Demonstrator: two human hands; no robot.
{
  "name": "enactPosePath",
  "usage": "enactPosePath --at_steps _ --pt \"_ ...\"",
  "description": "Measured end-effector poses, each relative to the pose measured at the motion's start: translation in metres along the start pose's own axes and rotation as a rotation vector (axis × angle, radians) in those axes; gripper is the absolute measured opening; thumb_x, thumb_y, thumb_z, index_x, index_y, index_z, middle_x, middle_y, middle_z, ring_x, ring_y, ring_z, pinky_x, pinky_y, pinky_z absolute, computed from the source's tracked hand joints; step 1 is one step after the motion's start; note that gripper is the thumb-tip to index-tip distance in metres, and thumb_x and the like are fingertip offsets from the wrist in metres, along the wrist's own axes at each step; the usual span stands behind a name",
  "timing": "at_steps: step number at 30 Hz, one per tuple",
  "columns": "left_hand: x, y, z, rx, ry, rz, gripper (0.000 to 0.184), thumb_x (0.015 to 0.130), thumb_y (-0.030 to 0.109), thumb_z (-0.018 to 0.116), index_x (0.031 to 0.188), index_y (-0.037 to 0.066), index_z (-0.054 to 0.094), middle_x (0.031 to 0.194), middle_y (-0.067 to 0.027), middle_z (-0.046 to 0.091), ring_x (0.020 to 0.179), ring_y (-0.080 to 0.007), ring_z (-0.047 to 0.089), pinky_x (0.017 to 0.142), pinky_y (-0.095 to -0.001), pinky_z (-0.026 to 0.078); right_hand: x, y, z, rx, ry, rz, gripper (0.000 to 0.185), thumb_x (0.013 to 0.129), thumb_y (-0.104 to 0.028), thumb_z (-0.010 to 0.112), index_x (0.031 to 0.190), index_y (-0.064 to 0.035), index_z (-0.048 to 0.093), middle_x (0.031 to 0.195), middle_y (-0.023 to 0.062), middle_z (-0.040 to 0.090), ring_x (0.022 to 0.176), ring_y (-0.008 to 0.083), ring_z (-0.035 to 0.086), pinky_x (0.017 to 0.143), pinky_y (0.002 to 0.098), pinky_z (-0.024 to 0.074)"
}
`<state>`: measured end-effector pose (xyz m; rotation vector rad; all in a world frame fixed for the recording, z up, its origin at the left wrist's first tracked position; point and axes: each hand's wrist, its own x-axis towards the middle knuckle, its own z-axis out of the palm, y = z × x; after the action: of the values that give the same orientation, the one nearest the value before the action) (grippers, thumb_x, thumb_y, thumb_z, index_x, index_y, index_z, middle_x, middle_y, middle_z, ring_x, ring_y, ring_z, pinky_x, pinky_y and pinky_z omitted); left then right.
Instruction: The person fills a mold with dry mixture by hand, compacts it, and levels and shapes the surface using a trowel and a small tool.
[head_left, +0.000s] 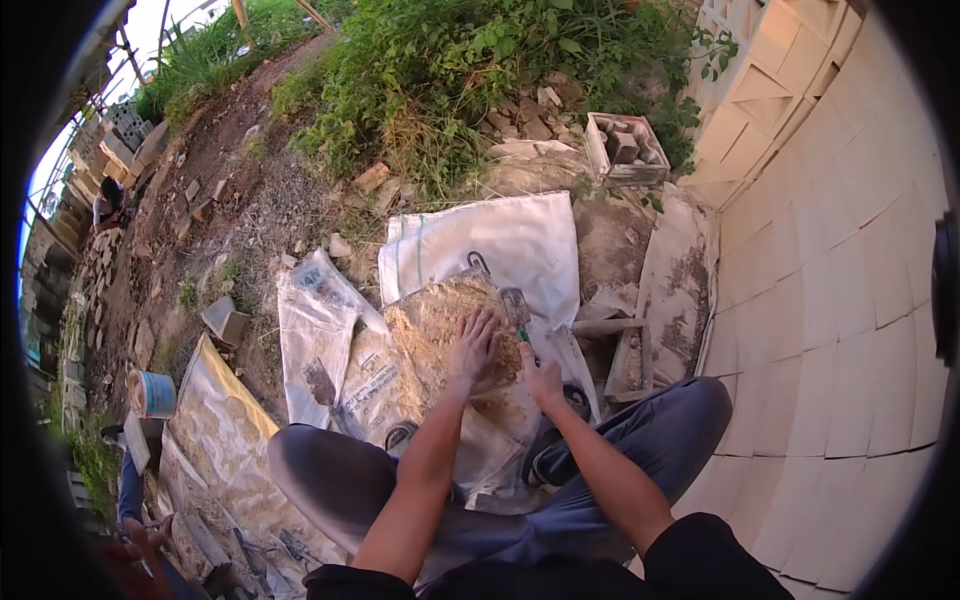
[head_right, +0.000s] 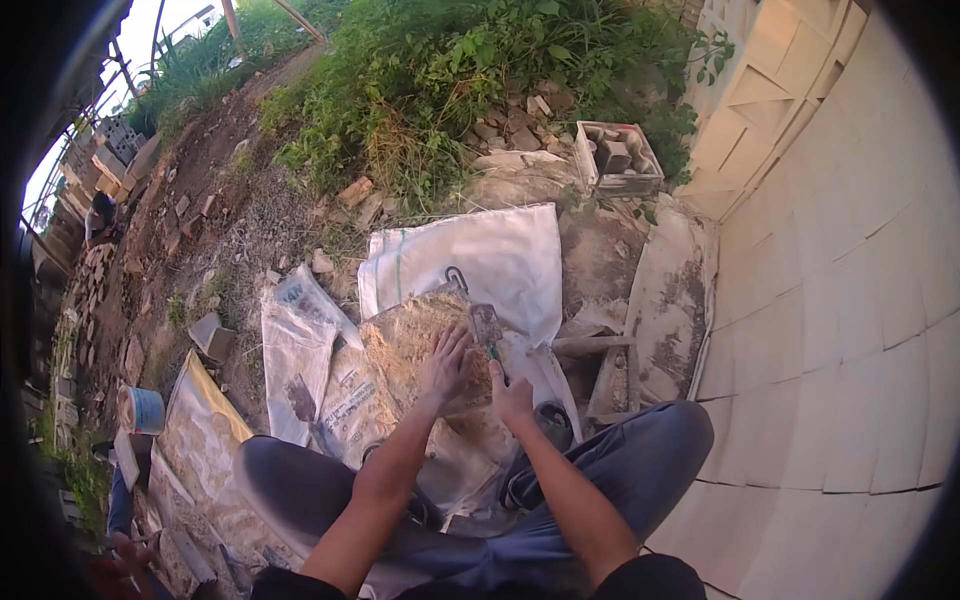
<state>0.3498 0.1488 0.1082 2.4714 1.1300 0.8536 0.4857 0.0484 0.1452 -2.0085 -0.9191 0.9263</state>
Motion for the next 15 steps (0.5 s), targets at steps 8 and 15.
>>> enactPosePath --at_steps 8,15 --pt "-0.038 0.014 -0.007 0.122 -0.081 -0.184 0.052 0.097 0.026 0.038 0.145 0.005 0.033 0.152 -0.0133 0.030 0.144 -0.0305 0.020 0.117 -0.0490 0.013 -0.019 0.048 0.011 -0.115 -0.076 -0.075 0.058 0.095 -0.052 0.046 0.089 0.0026 0.065 0.078 0.0270 0.063 0.080 0.0438 0.061 0.073 0.0475 0.0454" --pt "-0.047 0.002 0.000 0.213 -0.001 -0.424 0.054 0.101 0.031 0.026 0.148 0.005 0.028 0.157 -0.0102 0.020 0.146 -0.0285 0.015 0.118 -0.0464 0.005 -0.023 0.020 -0.004 -0.183 -0.073 -0.040 0.062 0.097 -0.052 0.039 0.083 0.0022 0.066 0.082 0.0306 0.063 0.087 0.0492 0.060 0.079 0.0526 0.0458"
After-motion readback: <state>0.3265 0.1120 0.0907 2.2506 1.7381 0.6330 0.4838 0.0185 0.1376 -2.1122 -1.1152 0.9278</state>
